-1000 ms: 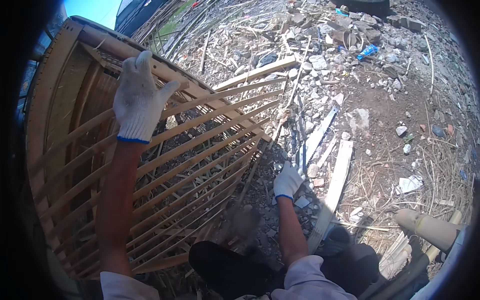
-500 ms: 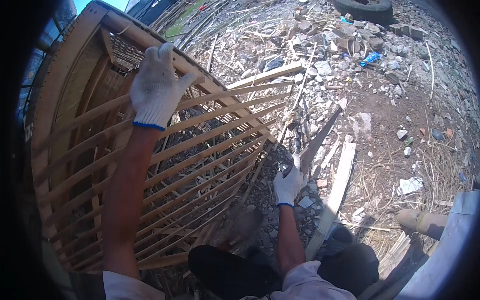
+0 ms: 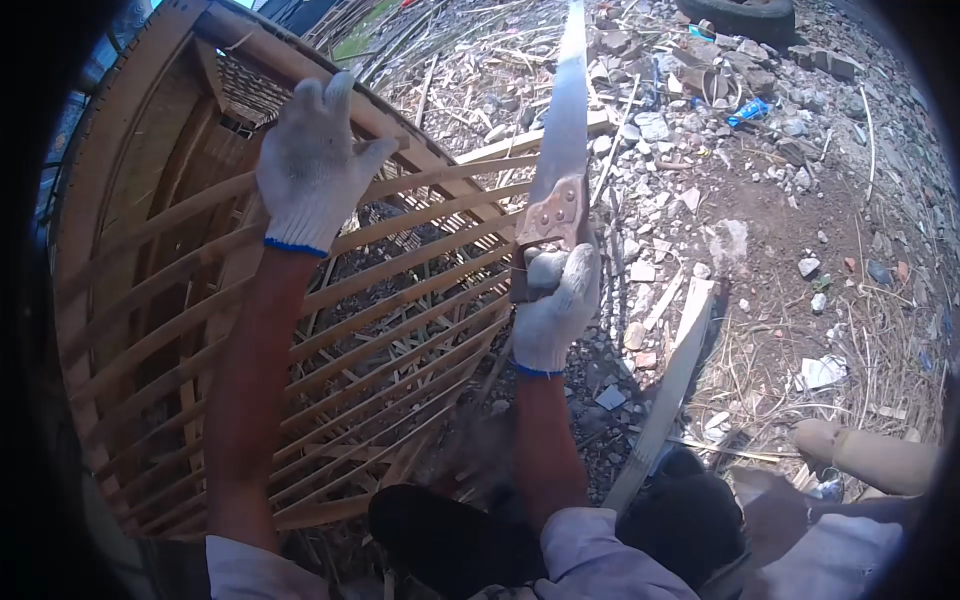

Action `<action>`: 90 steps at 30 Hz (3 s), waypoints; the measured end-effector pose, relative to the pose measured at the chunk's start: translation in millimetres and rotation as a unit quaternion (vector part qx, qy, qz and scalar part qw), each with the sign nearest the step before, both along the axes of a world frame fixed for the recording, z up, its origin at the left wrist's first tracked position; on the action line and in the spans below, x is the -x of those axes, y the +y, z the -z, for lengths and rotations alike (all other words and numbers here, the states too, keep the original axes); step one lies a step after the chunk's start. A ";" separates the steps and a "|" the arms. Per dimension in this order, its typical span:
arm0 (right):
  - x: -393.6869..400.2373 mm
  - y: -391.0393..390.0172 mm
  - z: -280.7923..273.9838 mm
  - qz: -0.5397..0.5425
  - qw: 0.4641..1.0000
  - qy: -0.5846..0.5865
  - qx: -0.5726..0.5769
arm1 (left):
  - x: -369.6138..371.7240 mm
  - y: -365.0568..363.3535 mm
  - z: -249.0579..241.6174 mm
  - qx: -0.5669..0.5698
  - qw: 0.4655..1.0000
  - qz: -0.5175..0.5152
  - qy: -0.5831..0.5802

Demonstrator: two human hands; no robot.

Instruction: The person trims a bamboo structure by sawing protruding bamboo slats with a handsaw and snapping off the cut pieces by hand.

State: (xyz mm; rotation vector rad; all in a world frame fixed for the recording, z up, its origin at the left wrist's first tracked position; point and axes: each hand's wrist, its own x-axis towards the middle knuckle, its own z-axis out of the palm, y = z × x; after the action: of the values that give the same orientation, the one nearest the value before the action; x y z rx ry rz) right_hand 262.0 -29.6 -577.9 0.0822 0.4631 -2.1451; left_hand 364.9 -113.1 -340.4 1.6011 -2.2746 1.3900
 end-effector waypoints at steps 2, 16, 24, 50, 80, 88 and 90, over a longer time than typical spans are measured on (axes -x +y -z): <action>-23.7 -4.0 41.2 -0.018 0.994 0.104 0.026 | 3.0 4.5 3.9 0.017 0.999 0.021 -0.029; -105.0 6.2 32.4 -0.077 0.989 0.113 -0.052 | 4.3 -21.5 75.0 0.051 0.989 0.023 -0.140; -104.0 21.2 42.3 -0.095 0.989 0.090 -0.066 | 8.4 -22.6 78.0 0.056 0.985 -0.039 -0.161; -113.3 32.3 35.9 -0.099 0.986 0.127 -0.051 | 19.1 -20.2 76.2 0.059 0.968 -0.135 -0.204; -94.5 8.4 11.4 -0.130 0.979 0.150 -0.051 | 10.0 -26.6 83.2 0.039 0.960 -0.175 -0.215; -105.4 22.5 22.7 -0.153 0.981 0.108 -0.042 | 23.8 -15.0 78.9 0.050 0.957 -0.175 -0.225; -104.1 27.0 20.9 -0.154 0.983 0.099 -0.031 | 18.0 -20.1 78.6 0.058 0.961 -0.152 -0.222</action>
State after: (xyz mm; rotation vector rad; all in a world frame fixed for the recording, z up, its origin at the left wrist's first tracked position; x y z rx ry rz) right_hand 366.1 -2.6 -598.8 -0.1602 0.6158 -1.8408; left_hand 346.9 -133.2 -419.0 1.8076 -2.1551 2.1061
